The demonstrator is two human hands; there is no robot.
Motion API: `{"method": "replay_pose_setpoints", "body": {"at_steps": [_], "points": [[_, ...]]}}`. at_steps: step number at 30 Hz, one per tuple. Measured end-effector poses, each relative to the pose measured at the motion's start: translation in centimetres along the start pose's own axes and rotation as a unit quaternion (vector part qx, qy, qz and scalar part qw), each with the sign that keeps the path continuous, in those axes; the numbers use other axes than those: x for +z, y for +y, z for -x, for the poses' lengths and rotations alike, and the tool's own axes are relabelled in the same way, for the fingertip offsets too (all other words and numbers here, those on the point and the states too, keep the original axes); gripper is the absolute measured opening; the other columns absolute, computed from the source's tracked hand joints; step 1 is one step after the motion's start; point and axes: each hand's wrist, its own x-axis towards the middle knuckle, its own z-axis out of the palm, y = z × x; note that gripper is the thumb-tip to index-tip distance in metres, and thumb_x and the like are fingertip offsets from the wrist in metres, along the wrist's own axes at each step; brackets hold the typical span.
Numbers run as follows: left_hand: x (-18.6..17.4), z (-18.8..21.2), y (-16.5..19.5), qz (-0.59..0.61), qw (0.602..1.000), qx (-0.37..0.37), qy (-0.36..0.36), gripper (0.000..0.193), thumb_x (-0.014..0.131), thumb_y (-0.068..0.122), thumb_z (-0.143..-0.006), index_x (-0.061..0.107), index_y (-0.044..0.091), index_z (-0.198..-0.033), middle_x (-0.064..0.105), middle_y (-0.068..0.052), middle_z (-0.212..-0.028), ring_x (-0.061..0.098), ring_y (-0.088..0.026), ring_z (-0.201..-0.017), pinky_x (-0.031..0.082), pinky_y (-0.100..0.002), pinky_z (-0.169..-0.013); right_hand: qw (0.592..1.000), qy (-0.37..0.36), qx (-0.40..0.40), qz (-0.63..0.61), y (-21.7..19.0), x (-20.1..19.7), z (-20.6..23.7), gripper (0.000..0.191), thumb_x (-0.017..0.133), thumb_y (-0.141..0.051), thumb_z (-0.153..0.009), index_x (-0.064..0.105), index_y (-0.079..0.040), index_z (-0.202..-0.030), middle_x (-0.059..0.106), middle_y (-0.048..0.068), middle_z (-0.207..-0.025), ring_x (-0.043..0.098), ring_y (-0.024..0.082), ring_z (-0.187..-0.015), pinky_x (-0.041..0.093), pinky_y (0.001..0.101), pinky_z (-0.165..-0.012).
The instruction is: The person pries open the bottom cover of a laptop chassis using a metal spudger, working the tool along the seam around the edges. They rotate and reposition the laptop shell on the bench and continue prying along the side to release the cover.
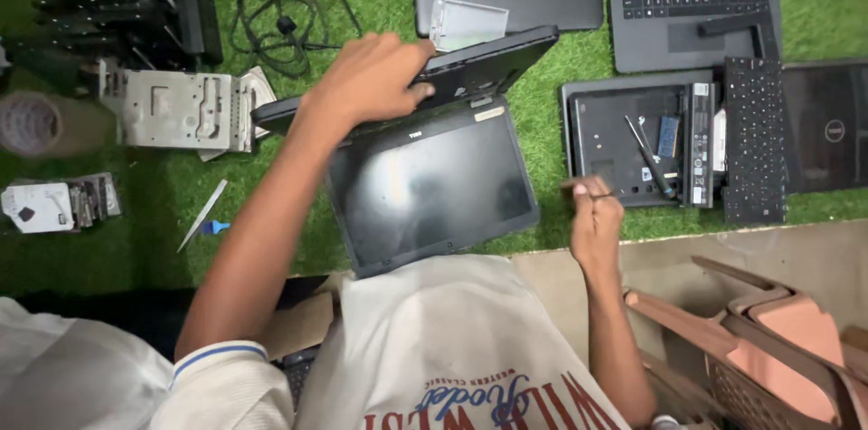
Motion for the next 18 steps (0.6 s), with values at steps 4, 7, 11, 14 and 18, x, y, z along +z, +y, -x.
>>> {"method": "replay_pose_setpoints", "body": {"at_steps": [4,7,11,14,18], "points": [[-0.4,-0.6,0.1,0.115,0.993,-0.038,0.012,0.052,0.074,0.048,-0.090,0.069,-0.001,-0.103,0.069,-0.027,-0.081,0.071,-0.043,-0.082,0.054,-0.052,-0.077,0.993,0.043,0.022,-0.106,-2.0,0.5,-2.4,0.040,0.046,-0.024,-0.113,0.069,0.006,-0.097,0.065,0.018,-0.090,0.062,0.024,-0.081,0.048,0.0359,-0.078],[-0.2,-0.6,0.3,0.113,0.992,-0.038,0.029,0.046,0.064,0.046,-0.101,0.072,0.001,-0.103,0.068,-0.026,-0.080,0.069,-0.046,-0.083,0.053,-0.055,-0.079,0.938,0.085,0.037,-0.334,-3.1,1.9,-4.1,0.039,0.051,-0.027,-0.114,0.068,0.008,-0.107,0.067,0.016,-0.094,0.063,0.022,-0.083,0.052,0.0347,-0.082],[0.3,-0.2,0.6,0.075,0.994,-0.023,0.078,0.045,0.069,0.046,-0.096,0.073,0.002,-0.103,0.071,-0.024,-0.082,0.069,-0.046,-0.083,0.053,-0.055,-0.078,0.891,0.100,0.027,-0.442,-4.6,4.0,-6.1,0.034,0.057,-0.023,-0.111,0.064,0.009,-0.120,0.071,0.019,-0.102,0.070,0.025,-0.093,0.059,0.0373,-0.089],[0.4,-0.1,0.8,0.049,0.995,-0.026,0.089,0.047,0.074,0.048,-0.091,0.073,0.003,-0.103,0.072,-0.023,-0.082,0.070,-0.044,-0.082,0.053,-0.055,-0.077,0.894,0.123,0.015,-0.430,-5.5,4.8,-6.9,0.028,0.059,-0.017,-0.110,0.063,0.009,-0.121,0.071,0.020,-0.104,0.071,0.025,-0.093,0.060,0.0368,-0.088],[0.0,-0.1,1.1,0.041,0.996,-0.044,0.069,0.051,0.078,0.051,-0.085,0.073,0.005,-0.105,0.072,-0.022,-0.078,0.070,-0.043,-0.082,0.053,-0.054,-0.077,0.900,0.147,0.004,-0.409,-5.9,4.9,-7.0,0.023,0.061,-0.011,-0.108,0.064,0.008,-0.120,0.072,0.020,-0.103,0.071,0.024,-0.090,0.060,0.0362,-0.084]]}}
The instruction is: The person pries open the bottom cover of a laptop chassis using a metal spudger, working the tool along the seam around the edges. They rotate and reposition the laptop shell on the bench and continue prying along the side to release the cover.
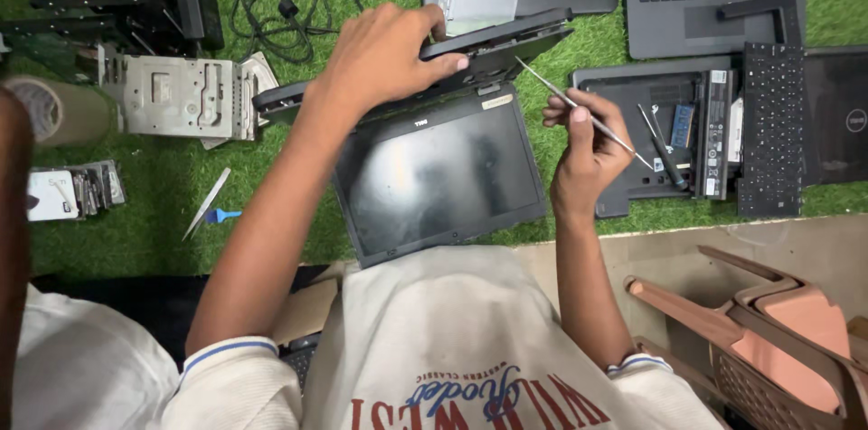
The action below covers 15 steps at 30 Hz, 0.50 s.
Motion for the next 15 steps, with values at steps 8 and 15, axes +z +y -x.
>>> {"method": "replay_pose_setpoints", "body": {"at_steps": [8,15], "points": [[-0.1,-0.2,-0.5,0.046,0.998,-0.016,-0.028,0.056,0.083,0.053,-0.077,0.073,0.007,-0.108,0.073,-0.019,-0.084,0.072,-0.040,-0.085,0.054,-0.050,-0.082,1.000,0.017,0.001,0.007,0.6,-0.1,-0.4,0.022,0.060,-0.011,-0.109,0.064,0.007,-0.121,0.072,0.019,-0.104,0.070,0.022,-0.089,0.060,0.0344,-0.083],[0.1,-0.3,-1.1,0.045,0.998,-0.023,-0.027,0.064,0.083,0.056,-0.076,0.071,0.008,-0.116,0.074,-0.019,-0.093,0.071,-0.040,-0.092,0.053,-0.050,-0.083,1.000,0.000,-0.013,-0.011,0.3,-0.3,-1.3,0.019,0.058,-0.011,-0.110,0.060,0.005,-0.120,0.070,0.016,-0.104,0.069,0.021,-0.090,0.059,0.0329,-0.083]]}}
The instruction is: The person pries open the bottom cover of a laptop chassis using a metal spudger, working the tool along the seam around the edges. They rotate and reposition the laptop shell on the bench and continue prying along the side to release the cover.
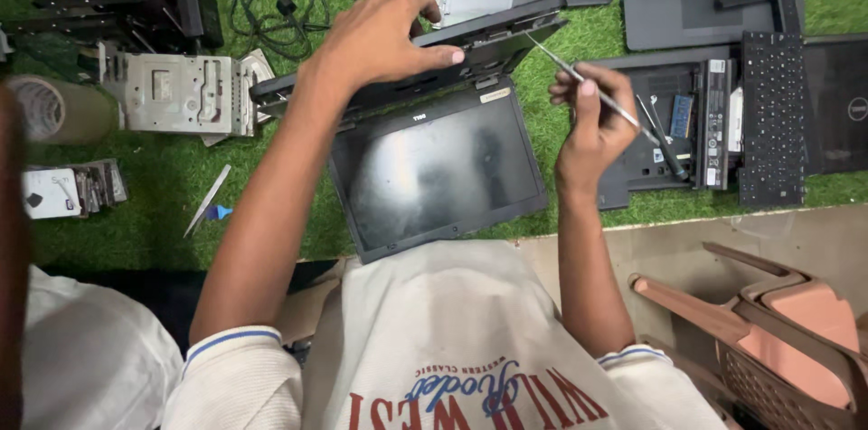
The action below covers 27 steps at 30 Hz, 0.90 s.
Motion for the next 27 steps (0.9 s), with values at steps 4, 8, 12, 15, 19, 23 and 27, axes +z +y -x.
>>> {"method": "replay_pose_setpoints", "body": {"at_steps": [4,8,12,15,19,23,27], "points": [[-0.2,0.0,0.0,0.001,1.000,-0.003,0.000,0.064,0.082,0.056,-0.076,0.071,0.009,-0.117,0.074,-0.018,-0.094,0.071,-0.040,-0.093,0.053,-0.051,-0.084,0.997,-0.045,0.006,0.061,-0.2,-0.7,-2.0,0.015,0.058,-0.012,-0.114,0.055,0.003,-0.117,0.068,0.014,-0.102,0.066,0.018,-0.088,0.056,0.0301,-0.080],[-0.4,0.1,0.2,-0.003,1.000,-0.024,-0.007,0.064,0.082,0.057,-0.075,0.070,0.010,-0.117,0.074,-0.019,-0.091,0.071,-0.040,-0.094,0.053,-0.051,-0.084,0.982,-0.098,-0.057,0.154,-0.5,-1.4,-5.2,0.020,0.055,-0.018,-0.118,0.054,0.002,-0.114,0.066,0.013,-0.103,0.068,0.017,-0.084,0.060,0.0303,-0.069],[-0.3,0.2,0.4,-0.002,1.000,-0.016,0.006,0.064,0.082,0.056,-0.075,0.070,0.010,-0.117,0.074,-0.018,-0.091,0.071,-0.040,-0.094,0.053,-0.051,-0.085,0.989,-0.102,-0.058,0.095,-1.2,-2.3,-8.5,0.023,0.052,-0.021,-0.120,0.052,0.001,-0.113,0.072,0.016,-0.106,0.079,0.024,-0.089,0.070,0.0381,-0.072],[-0.3,0.2,0.5,-0.006,1.000,-0.020,0.008,0.065,0.083,0.056,-0.075,0.070,0.010,-0.118,0.074,-0.019,-0.090,0.071,-0.041,-0.094,0.053,-0.052,-0.086,0.991,-0.076,-0.040,0.106,-1.8,-2.9,-9.0,0.019,0.055,-0.016,-0.120,0.051,0.001,-0.115,0.070,0.017,-0.104,0.079,0.025,-0.084,0.070,0.0368,-0.074],[-0.5,0.0,0.4,-0.006,1.000,-0.011,0.015,0.066,0.084,0.056,-0.075,0.070,0.009,-0.119,0.074,-0.020,-0.092,0.070,-0.042,-0.095,0.053,-0.052,-0.086,0.995,-0.069,-0.024,0.064,-2.0,-3.0,-8.8,0.018,0.061,-0.011,-0.120,0.049,0.002,-0.117,0.068,0.019,-0.111,0.078,0.029,-0.095,0.071,0.0395,-0.086],[-0.6,-0.1,0.3,-0.007,1.000,-0.006,0.017,0.063,0.084,0.053,-0.077,0.069,0.008,-0.119,0.074,-0.020,-0.096,0.070,-0.041,-0.096,0.052,-0.052,-0.086,0.996,-0.070,-0.013,0.054,-1.0,-2.5,-8.4,0.017,0.060,-0.011,-0.118,0.049,0.001,-0.118,0.069,0.019,-0.113,0.078,0.029,-0.101,0.071,0.0404,-0.089],[0.5,1.0,0.6,-0.104,0.987,0.076,0.100,0.054,0.080,0.042,-0.090,0.066,0.002,-0.124,0.068,-0.021,-0.120,0.062,-0.039,-0.114,0.048,-0.052,-0.095,0.995,-0.091,0.000,0.050,0.0,-2.7,-8.4,0.015,0.056,-0.012,-0.119,0.049,0.001,-0.119,0.070,0.019,-0.114,0.078,0.028,-0.099,0.068,0.0360,-0.084]]}}
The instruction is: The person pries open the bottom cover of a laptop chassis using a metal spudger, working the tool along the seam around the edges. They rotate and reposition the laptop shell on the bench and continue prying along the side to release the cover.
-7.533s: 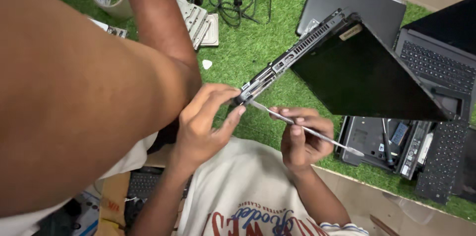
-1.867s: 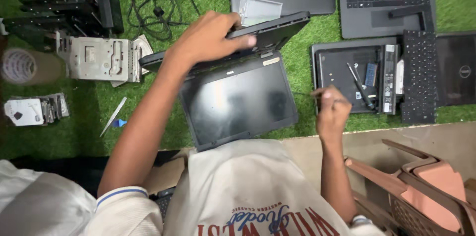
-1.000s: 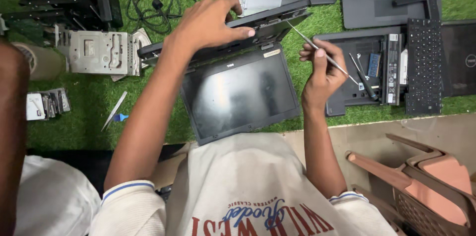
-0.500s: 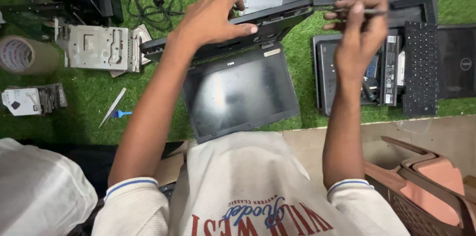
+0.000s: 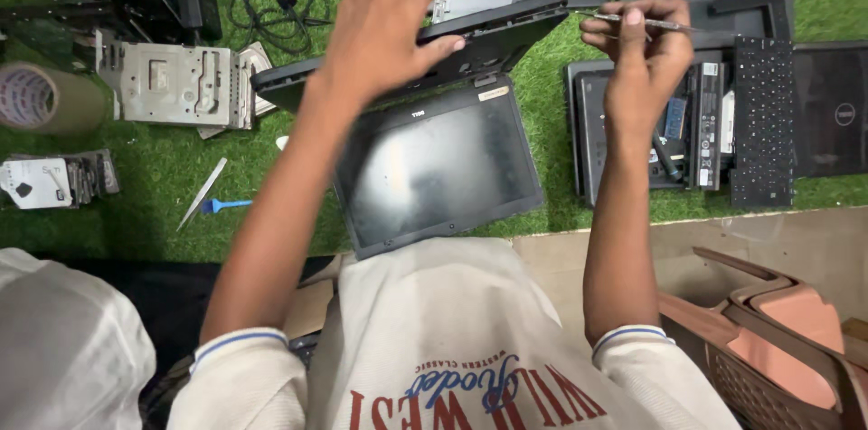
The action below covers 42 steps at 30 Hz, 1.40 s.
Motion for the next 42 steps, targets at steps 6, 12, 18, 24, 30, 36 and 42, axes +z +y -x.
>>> {"method": "replay_pose_setpoints", "body": {"at_steps": [6,12,18,24,30,36,42], "points": [[6.4,5.2,4.7,-0.128,0.974,0.025,0.184,0.048,0.065,0.014,-0.100,0.056,0.002,-0.145,0.054,-0.015,-0.145,0.048,-0.034,-0.136,0.036,-0.054,-0.117,0.999,-0.030,-0.019,0.015,0.6,-0.4,-0.5,0.017,0.056,-0.013,-0.122,0.048,0.001,-0.121,0.067,0.018,-0.110,0.075,0.025,-0.091,0.067,0.0366,-0.085],[10.2,6.1,5.6,-0.168,0.953,-0.035,0.252,0.059,0.063,0.011,-0.100,0.047,0.008,-0.157,0.045,-0.013,-0.154,0.040,-0.036,-0.144,0.032,-0.053,-0.126,0.994,0.020,-0.093,0.045,-0.8,2.2,0.2,0.013,0.055,-0.012,-0.120,0.050,0.001,-0.121,0.070,0.018,-0.113,0.077,0.026,-0.091,0.071,0.0390,-0.082],[12.4,5.9,5.6,-0.134,0.952,-0.048,0.270,0.047,0.060,0.016,-0.105,0.051,0.007,-0.151,0.045,-0.016,-0.154,0.037,-0.039,-0.146,0.029,-0.057,-0.125,0.994,-0.051,-0.091,-0.038,-4.0,9.6,3.9,0.011,0.057,-0.009,-0.115,0.052,0.000,-0.119,0.071,0.019,-0.113,0.077,0.025,-0.088,0.070,0.0376,-0.080],[15.4,8.0,5.1,-0.068,0.983,-0.093,0.146,0.021,0.059,0.016,-0.094,0.064,0.006,-0.111,0.046,-0.023,-0.150,0.038,-0.045,-0.145,0.027,-0.067,-0.118,0.986,-0.149,-0.053,-0.050,-4.7,15.3,5.5,0.010,0.061,-0.003,-0.114,0.054,0.002,-0.119,0.072,0.021,-0.116,0.070,0.019,-0.096,0.061,0.0314,-0.086],[15.6,9.6,4.5,0.007,0.983,-0.049,0.177,0.026,0.064,0.014,-0.088,0.065,0.002,-0.111,0.050,-0.025,-0.147,0.045,-0.044,-0.139,0.032,-0.062,-0.118,0.993,-0.087,-0.059,-0.058,-3.6,11.2,2.7,0.014,0.063,-0.010,-0.117,0.055,0.001,-0.121,0.072,0.021,-0.109,0.074,0.025,-0.094,0.066,0.0374,-0.080],[14.2,14.2,1.0,0.205,0.918,-0.199,0.275,0.026,0.068,0.000,-0.090,0.065,0.001,-0.116,0.064,-0.017,-0.124,0.062,-0.037,-0.120,0.051,-0.044,-0.102,0.997,0.011,-0.046,-0.052,-2.5,2.1,2.3,0.021,0.067,-0.015,-0.117,0.054,0.001,-0.121,0.071,0.021,-0.108,0.074,0.026,-0.093,0.067,0.0385,-0.079],[15.7,16.4,0.5,0.149,0.963,-0.169,0.146,0.025,0.070,0.007,-0.090,0.066,0.003,-0.114,0.065,-0.013,-0.113,0.061,-0.034,-0.106,0.051,-0.046,-0.094,0.998,0.053,-0.007,-0.045,0.1,-1.7,5.4,0.021,0.068,-0.014,-0.114,0.055,0.001,-0.118,0.071,0.021,-0.110,0.074,0.026,-0.091,0.067,0.0382,-0.079]]}}
